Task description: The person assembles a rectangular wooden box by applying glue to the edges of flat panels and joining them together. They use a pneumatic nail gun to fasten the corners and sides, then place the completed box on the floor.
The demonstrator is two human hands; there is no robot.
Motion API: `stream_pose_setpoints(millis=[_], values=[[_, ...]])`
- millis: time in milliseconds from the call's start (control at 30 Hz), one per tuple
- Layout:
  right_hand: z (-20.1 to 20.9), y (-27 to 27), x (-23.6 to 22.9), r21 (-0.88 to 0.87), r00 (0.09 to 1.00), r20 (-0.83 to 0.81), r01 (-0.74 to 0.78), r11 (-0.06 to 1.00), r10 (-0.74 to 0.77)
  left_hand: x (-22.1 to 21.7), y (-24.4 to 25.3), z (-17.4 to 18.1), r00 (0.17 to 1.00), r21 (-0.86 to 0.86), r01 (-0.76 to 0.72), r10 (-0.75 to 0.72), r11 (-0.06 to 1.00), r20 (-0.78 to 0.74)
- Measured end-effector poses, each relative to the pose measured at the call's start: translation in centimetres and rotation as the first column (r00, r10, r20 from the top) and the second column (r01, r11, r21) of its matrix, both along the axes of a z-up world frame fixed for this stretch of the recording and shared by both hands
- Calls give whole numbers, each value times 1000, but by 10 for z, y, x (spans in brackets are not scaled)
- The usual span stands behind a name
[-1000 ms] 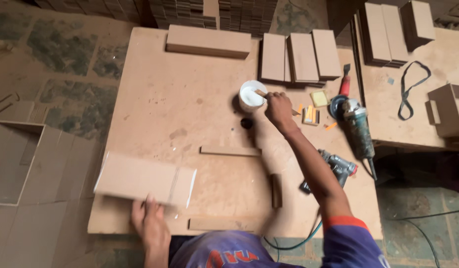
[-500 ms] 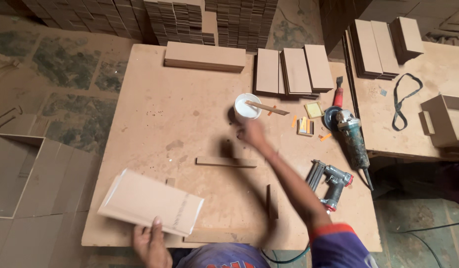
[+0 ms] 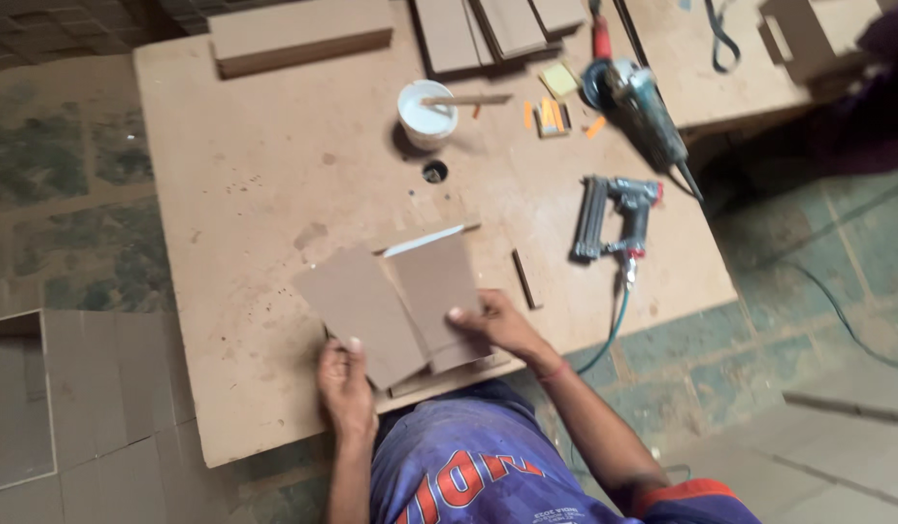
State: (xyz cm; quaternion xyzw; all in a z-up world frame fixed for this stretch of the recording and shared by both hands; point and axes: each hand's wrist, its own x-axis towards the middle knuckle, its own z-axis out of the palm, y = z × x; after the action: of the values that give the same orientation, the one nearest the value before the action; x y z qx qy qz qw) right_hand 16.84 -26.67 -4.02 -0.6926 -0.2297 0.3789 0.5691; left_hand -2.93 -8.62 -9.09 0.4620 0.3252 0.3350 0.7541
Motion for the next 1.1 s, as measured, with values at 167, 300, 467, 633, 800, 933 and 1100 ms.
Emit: stream_pose_setpoints(millis=[167, 300, 467, 633, 800, 933, 1100], values=[[-34, -63, 17, -243, 853, 439, 415, 877, -283, -19, 34, -18, 984, -181, -3, 35, 983, 176], [-64, -83, 52, -427, 738, 668, 486, 763, -97, -19, 68, -41, 795, -271, 411, -196, 870, 574], [-90, -76, 85, -493, 686, 727, 528, 692, -5, -24, 60, -31, 694, -287, 525, -207, 801, 689], [-97, -64, 100, -518, 712, 702, 522, 677, -12, -36, 36, 18, 840, -313, 293, -87, 903, 535], [-92, -62, 101, -533, 720, 694, 510, 675, 4, -40, 41, 48, 777, -237, 339, -129, 910, 616], [-85, -62, 95, -579, 737, 675, 500, 644, 35, -49, 52, 33, 897, -129, 294, -227, 947, 378], [-73, -59, 94, -564, 752, 659, 486, 668, 9, -39, 59, -23, 972, -298, 90, -149, 950, -182]])
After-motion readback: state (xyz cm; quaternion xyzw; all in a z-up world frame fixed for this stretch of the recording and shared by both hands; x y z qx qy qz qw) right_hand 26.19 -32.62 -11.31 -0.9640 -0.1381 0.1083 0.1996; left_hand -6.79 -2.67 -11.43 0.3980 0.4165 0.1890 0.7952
